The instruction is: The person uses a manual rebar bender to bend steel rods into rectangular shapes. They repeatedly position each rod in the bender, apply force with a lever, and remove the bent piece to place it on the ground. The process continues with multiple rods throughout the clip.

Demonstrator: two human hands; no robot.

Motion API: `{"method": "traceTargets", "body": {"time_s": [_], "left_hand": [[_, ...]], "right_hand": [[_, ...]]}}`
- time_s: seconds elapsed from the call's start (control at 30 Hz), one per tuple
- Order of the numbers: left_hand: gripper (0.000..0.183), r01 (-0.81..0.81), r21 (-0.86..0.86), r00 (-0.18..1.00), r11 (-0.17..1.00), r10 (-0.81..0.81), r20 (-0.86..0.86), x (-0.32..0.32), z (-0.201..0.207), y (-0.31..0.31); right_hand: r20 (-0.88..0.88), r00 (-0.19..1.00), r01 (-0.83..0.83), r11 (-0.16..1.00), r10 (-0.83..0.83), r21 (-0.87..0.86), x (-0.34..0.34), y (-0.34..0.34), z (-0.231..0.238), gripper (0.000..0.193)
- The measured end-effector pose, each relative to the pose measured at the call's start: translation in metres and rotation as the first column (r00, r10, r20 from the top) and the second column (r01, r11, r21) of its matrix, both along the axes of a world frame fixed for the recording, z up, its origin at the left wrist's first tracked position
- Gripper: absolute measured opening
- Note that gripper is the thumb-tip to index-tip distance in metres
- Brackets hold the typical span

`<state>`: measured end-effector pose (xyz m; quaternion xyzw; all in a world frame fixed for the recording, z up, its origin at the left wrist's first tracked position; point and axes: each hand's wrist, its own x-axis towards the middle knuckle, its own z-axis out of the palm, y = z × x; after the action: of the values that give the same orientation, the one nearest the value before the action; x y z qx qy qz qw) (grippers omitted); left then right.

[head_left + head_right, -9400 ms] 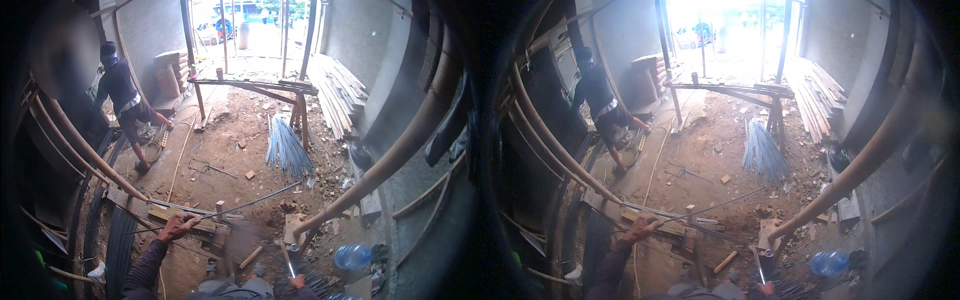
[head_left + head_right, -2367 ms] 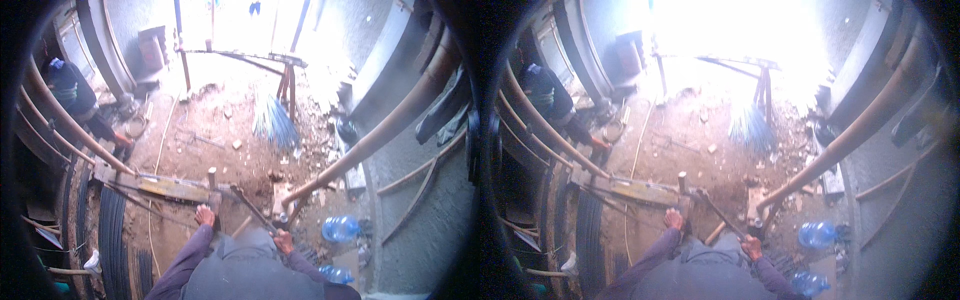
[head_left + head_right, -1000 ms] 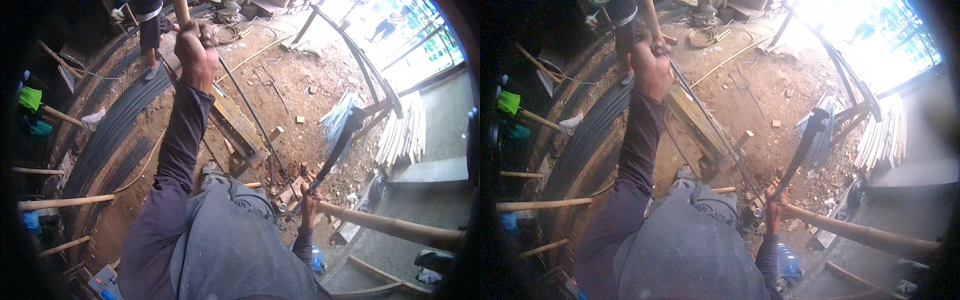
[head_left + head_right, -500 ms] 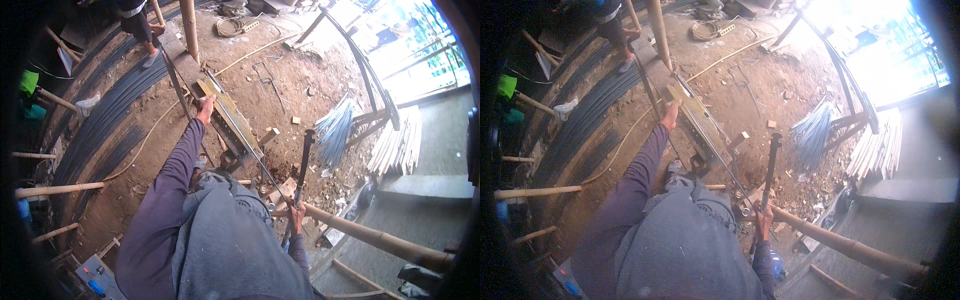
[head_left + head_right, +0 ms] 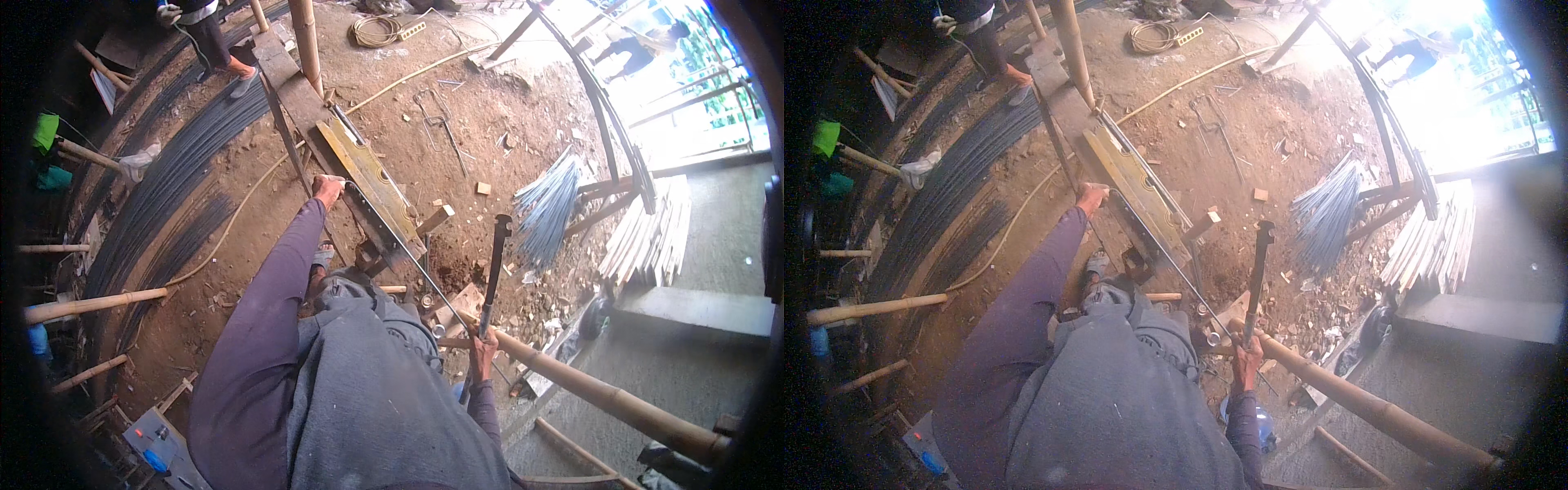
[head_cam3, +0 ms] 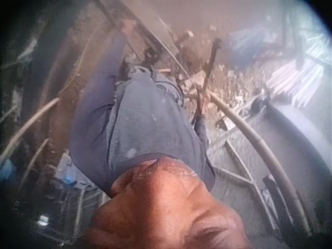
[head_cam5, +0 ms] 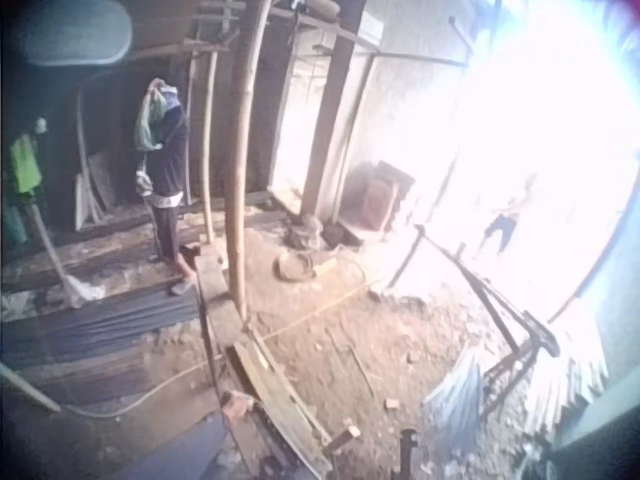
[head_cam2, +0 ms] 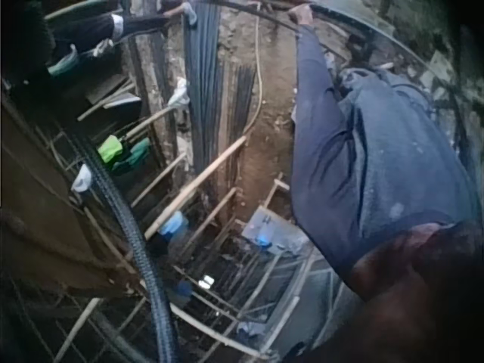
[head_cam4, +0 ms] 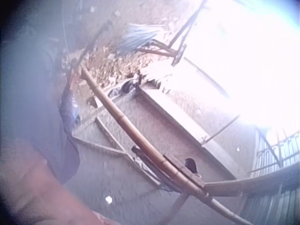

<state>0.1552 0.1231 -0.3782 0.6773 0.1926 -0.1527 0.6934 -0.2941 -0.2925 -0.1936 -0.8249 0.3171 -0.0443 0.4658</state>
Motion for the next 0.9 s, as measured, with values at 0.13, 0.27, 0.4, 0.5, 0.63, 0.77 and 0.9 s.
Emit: {"method": "traceTargets", "body": {"time_s": [0.13,0.27,0.4,0.5,0.63,0.77,0.9], "left_hand": [[0.022,0.115,0.285,0.992,0.952,-0.126,0.022,-0.002,-0.006,-0.003],[0.004,0.154,0.293,0.984,0.944,-0.173,0.042,-0.008,0.020,-0.016],[0.012,0.136,0.560,0.954,0.817,-0.260,0.147,-0.019,0.047,-0.027],[0.018,0.160,0.644,0.930,0.749,-0.332,0.156,-0.025,0.052,-0.031],[0.020,0.089,0.837,0.825,0.540,-0.510,0.242,-0.028,0.044,-0.032],[0.020,0.098,0.849,0.787,0.519,-0.562,0.253,-0.024,0.039,-0.029],[0.020,0.092,0.790,0.801,0.607,-0.516,0.304,-0.027,0.042,-0.029]], "right_hand": [[-0.094,0.995,-0.028,0.997,0.021,-0.077,-0.003,-0.002,-0.003,0.029],[-0.148,0.988,0.046,0.999,-0.045,0.009,-0.011,-0.001,-0.005,0.028],[-0.228,0.973,0.039,0.999,-0.034,0.021,-0.015,-0.002,-0.016,0.028],[-0.178,0.983,-0.036,0.998,0.044,0.046,-0.013,-0.008,-0.037,0.032],[-0.394,0.917,-0.047,0.997,0.065,0.057,-0.020,-0.021,-0.067,0.038],[-0.348,0.934,-0.077,0.997,0.077,0.016,-0.028,-0.024,-0.074,0.029],[-0.213,0.974,-0.120,0.973,0.077,-0.198,-0.020,-0.026,-0.040,0.030]]}}
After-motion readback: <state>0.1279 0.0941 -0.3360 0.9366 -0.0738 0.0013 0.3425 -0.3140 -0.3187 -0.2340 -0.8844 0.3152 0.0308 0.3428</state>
